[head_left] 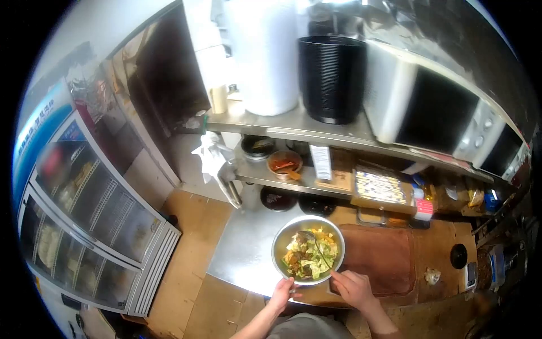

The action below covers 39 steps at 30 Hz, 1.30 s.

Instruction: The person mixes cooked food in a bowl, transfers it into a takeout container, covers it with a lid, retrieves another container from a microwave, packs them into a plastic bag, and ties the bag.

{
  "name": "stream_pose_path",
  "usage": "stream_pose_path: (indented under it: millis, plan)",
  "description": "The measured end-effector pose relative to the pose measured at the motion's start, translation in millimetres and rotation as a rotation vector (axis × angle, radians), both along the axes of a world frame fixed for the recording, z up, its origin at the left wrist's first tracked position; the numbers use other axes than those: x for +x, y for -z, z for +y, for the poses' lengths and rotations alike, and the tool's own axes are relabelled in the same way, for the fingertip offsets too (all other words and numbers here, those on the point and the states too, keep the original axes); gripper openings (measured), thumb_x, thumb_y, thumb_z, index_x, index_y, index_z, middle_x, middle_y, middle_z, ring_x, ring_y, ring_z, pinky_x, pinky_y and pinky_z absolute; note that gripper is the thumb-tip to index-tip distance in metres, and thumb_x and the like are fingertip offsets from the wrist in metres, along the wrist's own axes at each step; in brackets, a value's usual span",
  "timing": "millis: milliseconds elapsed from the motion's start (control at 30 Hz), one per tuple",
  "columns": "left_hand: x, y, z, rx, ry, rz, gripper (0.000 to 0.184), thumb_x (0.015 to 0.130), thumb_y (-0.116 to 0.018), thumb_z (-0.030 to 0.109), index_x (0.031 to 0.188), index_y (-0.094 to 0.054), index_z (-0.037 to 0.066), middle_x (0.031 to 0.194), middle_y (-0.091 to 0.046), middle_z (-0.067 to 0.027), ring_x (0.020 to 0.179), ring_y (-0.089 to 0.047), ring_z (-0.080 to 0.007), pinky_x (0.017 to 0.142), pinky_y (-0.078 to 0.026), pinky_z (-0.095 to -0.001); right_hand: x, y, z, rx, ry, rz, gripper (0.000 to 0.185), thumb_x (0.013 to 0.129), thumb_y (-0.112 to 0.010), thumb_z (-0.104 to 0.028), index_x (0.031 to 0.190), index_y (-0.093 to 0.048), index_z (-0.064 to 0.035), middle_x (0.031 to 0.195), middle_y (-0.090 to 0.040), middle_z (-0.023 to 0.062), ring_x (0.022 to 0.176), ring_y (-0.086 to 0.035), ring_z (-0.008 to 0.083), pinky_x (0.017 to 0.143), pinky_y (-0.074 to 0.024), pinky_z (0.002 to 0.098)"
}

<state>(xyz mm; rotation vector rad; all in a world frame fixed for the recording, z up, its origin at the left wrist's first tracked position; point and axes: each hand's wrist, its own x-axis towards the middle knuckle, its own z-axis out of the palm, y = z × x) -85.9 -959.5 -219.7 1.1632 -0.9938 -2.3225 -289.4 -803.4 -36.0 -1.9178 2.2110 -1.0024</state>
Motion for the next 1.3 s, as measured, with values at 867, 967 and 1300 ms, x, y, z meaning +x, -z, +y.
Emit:
stream_pose_path:
  millis: [867,967,1300]
  plan:
    - [81.1,67.0,-223.6,0.022,0.062,-0.217,0.035,0.108,-0.045,0.026,0.126,-0.053,-0.002,0.117,-0.067,-0.0129,0.105,-0.068,-0.0236,0.071,-0.060,-0.0343,-20.8,159.7,-389.0,0.148,0.150,0.036,0.024,0.095,-0.063,-0.021,0.116,-0.071,-0.0122,0.097,-0.069,0.0132,0.079,-0.067,0.0365,0.069,-0.0557,0.0438]
    - [73.5,73.4,-236.4,0.033,0.071,-0.219,0.035,0.108,-0.046,0.027,0.126,-0.053,-0.002,0.115,-0.068,-0.0124,0.104,-0.069,-0.0232,0.071,-0.060,-0.0338,-35.0,171.8,-391.0,0.065,0.107,-0.015,0.025,0.095,-0.064,-0.019,0.117,-0.070,-0.0090,0.096,-0.070,0.0141,0.076,-0.068,0.0328,0.068,-0.0557,0.0394]
    - [70.4,88.7,-246.6,0.064,0.068,-0.177,0.030,0.109,-0.044,0.028,0.123,-0.055,0.004,0.104,-0.072,-0.0110,0.097,-0.071,-0.0225,0.068,-0.058,-0.0331,-70.0,195.2,-375.9,0.095,0.426,-1.292,0.033,0.103,-0.058,-0.035,0.123,-0.067,-0.0097,0.089,-0.069,0.0041,0.069,-0.066,0.0129,0.053,-0.0432,0.0250]
